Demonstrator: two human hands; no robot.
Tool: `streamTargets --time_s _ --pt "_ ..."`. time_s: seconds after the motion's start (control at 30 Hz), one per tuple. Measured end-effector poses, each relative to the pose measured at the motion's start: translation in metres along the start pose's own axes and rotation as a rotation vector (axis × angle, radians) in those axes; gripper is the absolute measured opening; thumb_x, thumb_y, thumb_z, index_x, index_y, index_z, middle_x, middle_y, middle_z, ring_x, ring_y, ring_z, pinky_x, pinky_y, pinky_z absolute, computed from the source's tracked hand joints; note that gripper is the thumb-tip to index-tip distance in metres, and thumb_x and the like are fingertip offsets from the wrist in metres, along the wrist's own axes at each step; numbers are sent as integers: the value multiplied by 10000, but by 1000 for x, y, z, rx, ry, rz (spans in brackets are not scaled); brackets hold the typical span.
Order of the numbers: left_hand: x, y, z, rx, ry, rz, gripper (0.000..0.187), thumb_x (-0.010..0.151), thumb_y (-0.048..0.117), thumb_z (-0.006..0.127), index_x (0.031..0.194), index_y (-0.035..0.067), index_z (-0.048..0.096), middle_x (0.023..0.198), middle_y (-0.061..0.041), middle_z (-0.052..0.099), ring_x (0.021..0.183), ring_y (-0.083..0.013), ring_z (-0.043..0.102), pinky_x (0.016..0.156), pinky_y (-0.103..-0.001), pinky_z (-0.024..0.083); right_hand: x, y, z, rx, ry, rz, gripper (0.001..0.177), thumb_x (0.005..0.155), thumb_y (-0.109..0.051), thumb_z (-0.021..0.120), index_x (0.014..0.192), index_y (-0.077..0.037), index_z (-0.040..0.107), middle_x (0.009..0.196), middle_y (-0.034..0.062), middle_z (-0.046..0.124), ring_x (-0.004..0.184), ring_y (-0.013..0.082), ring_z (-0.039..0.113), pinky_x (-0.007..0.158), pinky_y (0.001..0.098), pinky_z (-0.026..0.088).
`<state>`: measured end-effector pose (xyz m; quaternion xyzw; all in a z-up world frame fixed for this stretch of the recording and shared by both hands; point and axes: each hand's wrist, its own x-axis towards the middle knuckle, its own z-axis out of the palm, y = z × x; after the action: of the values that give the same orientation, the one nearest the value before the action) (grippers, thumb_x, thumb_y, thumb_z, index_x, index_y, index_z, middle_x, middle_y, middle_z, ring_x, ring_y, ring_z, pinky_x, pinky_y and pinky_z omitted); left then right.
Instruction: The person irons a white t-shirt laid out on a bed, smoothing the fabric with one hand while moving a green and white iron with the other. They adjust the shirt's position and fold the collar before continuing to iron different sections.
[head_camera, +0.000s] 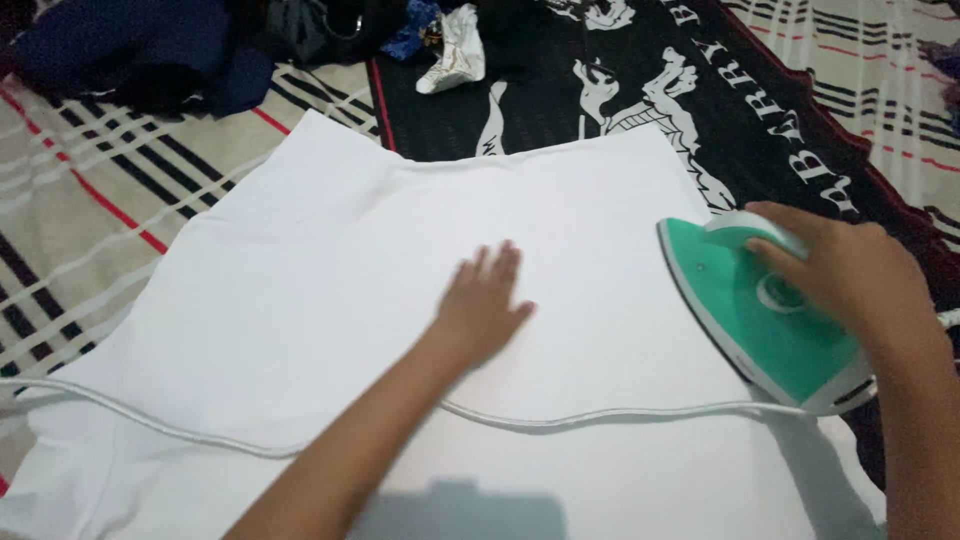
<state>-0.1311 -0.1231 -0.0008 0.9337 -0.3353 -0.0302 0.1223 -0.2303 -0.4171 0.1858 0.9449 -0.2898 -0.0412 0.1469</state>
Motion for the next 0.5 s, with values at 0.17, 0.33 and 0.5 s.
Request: streamTargets --time_s 0.17,0.33,0.5 --pt "19 63 9 -212 54 307 693 1060 513 299 1607 90 247 1694 -85 210 1546 -312 207 1226 -499 179 27 44 39 154 267 -82 515 955 -513 709 1451 -378 671 905 165 776 800 347 760 774 459 605" --pt "25 83 20 -257 78 413 650 1062 502 264 1602 141 271 1681 -22 252 1548 -224 219 1242 -465 169 50 62 59 189 293 6 553 919 -533 746 1415 -293 701 897 177 773 786 360 758 747 479 597" --pt "43 68 22 -177 115 398 619 1057 499 266 1604 210 306 1679 -24 275 1543 -219 235 1239 -502 170 67 61 54 195 377 49 654 858 -633 793 1246 -107 758 890 190 769 782 342 754 730 461 597"
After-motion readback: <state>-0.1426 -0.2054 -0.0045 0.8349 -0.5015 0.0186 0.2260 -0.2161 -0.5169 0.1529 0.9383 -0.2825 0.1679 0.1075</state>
